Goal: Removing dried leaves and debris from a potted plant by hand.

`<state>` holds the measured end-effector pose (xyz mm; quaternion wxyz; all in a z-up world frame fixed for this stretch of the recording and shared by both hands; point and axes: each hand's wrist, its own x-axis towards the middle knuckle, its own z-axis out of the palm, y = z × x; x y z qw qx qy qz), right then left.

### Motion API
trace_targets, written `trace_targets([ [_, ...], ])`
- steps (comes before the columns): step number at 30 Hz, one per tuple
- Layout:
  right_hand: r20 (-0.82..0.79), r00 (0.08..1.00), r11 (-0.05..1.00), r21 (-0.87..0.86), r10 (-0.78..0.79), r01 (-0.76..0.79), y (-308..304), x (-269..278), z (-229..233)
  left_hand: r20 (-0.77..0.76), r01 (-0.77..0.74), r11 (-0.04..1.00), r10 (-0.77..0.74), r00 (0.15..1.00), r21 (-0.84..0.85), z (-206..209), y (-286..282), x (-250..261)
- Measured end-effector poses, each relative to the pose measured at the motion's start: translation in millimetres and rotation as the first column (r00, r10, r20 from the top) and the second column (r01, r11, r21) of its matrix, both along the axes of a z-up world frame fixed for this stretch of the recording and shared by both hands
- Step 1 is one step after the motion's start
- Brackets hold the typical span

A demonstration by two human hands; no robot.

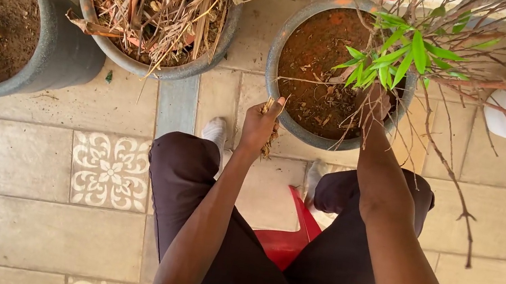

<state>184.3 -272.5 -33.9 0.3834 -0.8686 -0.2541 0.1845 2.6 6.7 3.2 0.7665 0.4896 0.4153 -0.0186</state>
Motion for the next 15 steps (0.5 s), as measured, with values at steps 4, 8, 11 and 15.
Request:
trace_targets([
  [4, 0.037, 0.999, 0.998, -0.062, 0.016, -0.013, 45.4, 28.3, -28.3, -0.003, 0.006, 1.000, -0.006, 1.000, -0.007, 2.1, -1.1, -0.1],
  [8, 0.081, 0.996, 0.992, -0.122, 0.031, -0.021, 32.5, 38.6, -65.1, -0.018, 0.025, 1.000, -0.025, 1.000, -0.008, 1.0, -1.8, 1.8],
  [11, 0.115, 0.992, 0.986, -0.164, 0.045, -0.026, 20.9, 43.5, -84.3, -0.018, 0.031, 1.000, -0.031, 0.999, -0.002, -1.9, -4.6, 0.4],
  [15, 0.159, 0.985, 0.976, -0.214, 0.067, -0.031, 12.9, 51.2, -104.8, -0.018, 0.027, 1.000, -0.026, 0.999, 0.005, -10.2, -6.2, -0.6],
])
